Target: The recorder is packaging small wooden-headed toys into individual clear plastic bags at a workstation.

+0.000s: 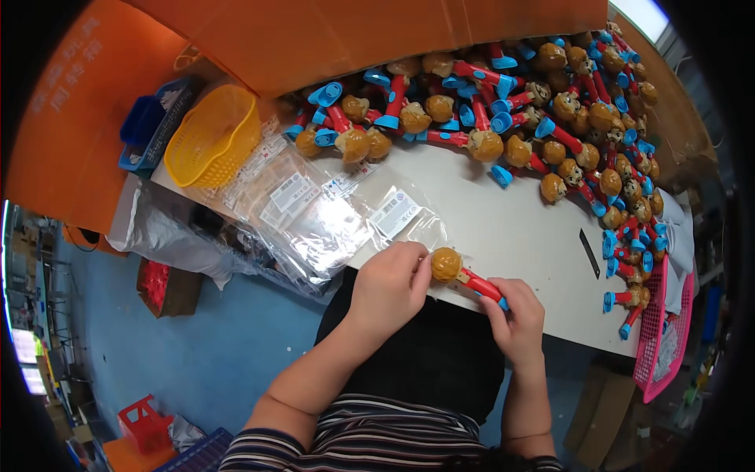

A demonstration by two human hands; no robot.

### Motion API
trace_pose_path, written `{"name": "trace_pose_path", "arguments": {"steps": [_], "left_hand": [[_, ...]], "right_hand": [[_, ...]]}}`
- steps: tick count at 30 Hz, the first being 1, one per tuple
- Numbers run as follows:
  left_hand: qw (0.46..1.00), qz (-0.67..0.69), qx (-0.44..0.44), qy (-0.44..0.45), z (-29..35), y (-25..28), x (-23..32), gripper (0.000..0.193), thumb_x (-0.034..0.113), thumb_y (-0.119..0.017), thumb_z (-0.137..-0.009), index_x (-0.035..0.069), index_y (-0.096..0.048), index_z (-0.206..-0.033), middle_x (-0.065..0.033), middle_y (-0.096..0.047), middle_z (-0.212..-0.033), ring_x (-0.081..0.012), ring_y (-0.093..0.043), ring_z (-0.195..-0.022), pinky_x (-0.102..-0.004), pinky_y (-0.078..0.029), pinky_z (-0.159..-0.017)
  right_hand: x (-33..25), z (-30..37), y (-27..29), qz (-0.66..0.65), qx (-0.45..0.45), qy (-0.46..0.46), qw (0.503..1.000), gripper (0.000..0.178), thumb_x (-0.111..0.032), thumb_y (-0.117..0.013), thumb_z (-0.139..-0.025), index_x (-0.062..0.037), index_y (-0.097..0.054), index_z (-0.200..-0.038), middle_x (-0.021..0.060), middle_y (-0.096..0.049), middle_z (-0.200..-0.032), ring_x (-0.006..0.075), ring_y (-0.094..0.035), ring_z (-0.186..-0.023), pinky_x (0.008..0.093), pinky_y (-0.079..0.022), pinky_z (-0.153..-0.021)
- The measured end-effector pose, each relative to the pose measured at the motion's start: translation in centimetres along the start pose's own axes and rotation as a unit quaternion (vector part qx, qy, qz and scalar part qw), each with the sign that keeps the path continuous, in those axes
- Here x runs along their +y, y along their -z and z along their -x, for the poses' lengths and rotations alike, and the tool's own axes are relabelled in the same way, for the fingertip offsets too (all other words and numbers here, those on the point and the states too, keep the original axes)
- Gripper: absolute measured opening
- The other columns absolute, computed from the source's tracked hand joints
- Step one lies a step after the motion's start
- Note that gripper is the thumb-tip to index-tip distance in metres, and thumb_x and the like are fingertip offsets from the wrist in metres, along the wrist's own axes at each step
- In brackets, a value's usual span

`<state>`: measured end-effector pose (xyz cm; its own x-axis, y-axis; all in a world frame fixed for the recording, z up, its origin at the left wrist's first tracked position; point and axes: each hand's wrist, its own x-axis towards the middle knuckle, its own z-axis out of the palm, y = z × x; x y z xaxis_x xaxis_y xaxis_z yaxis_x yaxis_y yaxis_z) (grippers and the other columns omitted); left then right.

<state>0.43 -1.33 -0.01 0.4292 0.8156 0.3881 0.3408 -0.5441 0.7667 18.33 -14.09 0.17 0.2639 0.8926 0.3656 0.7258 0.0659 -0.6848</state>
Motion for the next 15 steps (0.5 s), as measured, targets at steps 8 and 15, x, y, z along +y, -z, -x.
{"name": "trace_pose_path", "arguments": {"steps": [8,15], "left_hand": [[1.000,-0.022,0.002,-0.020,-0.3,0.3,0.4,0.007,0.002,-0.068,-0.085,0.000,-0.063,-0.088,-0.0101,-0.062,-0.075,-0.0206,-0.063,-0.060,-0.0292,-0.051,-0.056],[0.995,-0.034,-0.013,-0.088,-0.3,0.0,1.4,0.009,0.002,-0.068,-0.083,0.002,-0.063,-0.089,-0.0115,-0.061,-0.078,-0.0299,-0.061,-0.067,-0.0366,-0.049,-0.061]], "right_hand": [[-0.1,-0.1,-1.6,0.083,0.012,0.112,0.990,0.030,-0.001,-0.076,-0.075,-0.0004,-0.067,-0.103,0.0140,-0.066,-0.087,0.0315,-0.063,-0.077,0.0369,-0.052,-0.068],[-0.6,1.1,-2.5,-0.070,0.099,-0.057,0.991,0.024,0.001,-0.071,-0.082,0.0027,-0.066,-0.105,0.0162,-0.067,-0.088,0.0299,-0.066,-0.078,0.0320,-0.052,-0.069]]}}
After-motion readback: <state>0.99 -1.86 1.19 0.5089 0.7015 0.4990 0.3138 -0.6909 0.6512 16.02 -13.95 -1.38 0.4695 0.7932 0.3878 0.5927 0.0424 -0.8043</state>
